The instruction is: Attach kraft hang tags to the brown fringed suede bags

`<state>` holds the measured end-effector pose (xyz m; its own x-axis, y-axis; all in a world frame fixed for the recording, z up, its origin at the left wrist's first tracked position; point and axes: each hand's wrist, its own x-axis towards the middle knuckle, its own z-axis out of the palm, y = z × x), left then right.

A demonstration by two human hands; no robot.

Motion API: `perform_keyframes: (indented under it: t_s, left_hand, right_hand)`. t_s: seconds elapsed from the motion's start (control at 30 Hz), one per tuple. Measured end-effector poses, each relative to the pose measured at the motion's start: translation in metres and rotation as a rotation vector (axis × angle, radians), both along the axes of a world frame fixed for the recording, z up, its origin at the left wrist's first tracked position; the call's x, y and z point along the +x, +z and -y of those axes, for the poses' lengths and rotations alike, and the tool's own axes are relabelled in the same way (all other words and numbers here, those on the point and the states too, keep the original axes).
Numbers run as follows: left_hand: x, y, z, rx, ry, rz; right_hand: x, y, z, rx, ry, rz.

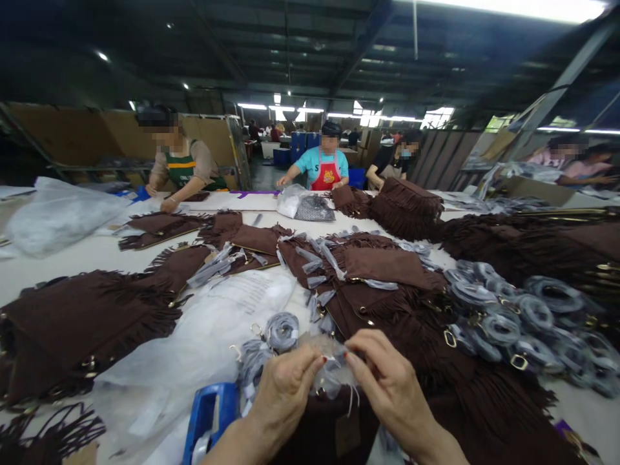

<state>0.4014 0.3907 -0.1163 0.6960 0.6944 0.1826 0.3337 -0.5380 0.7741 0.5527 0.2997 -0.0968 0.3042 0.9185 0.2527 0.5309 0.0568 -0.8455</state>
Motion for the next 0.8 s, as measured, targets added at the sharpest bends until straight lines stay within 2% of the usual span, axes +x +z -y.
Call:
perform_keyframes:
  t_s: [0.03, 0.1, 0.23, 0.37, 0.53, 0.63, 0.7, 0.8]
  left_hand:
    - [0.0, 0.0, 0.0, 0.014, -0.018, -0.002]
    - [0.001, 0.0, 0.001, 0.017, -0.052, -0.004]
    - [0.002, 0.0, 0.002, -0.069, -0.054, -0.025]
    - [0.002, -0.001, 0.001, -0.133, -0.049, -0.045]
    - [0.005, -0.001, 0.003, -0.156, -0.012, -0.063]
    - [0.004, -0.003, 0.004, -0.227, -0.015, -0.049]
    - [0.001, -0.004, 0.004, -0.288, -0.046, 0.002]
    - [-0.007, -0.007, 0.004, -0.368, -0.122, 0.069]
  right_hand:
    - [-0.001, 0.004, 0.0, 0.031, -0.008, 0.018]
    - [-0.005, 0.009, -0.002, -0.011, 0.063, -0.046]
    - [-0.014, 0.001, -0.009, -0.199, 0.168, -0.364]
    - [-0.016, -0.009, -0.01, -0.235, 0.117, -0.564]
    - [-0.016, -0.008, -0.009, -0.157, 0.006, -0.476]
    - [-0.012, -0.01, -0.004, -0.249, 0.002, -0.669]
    - [-0.008, -0.012, 0.004, -0.24, -0.038, -0.764]
    - [-0.003, -0.013, 0.023, -0.171, -0.034, -0.663]
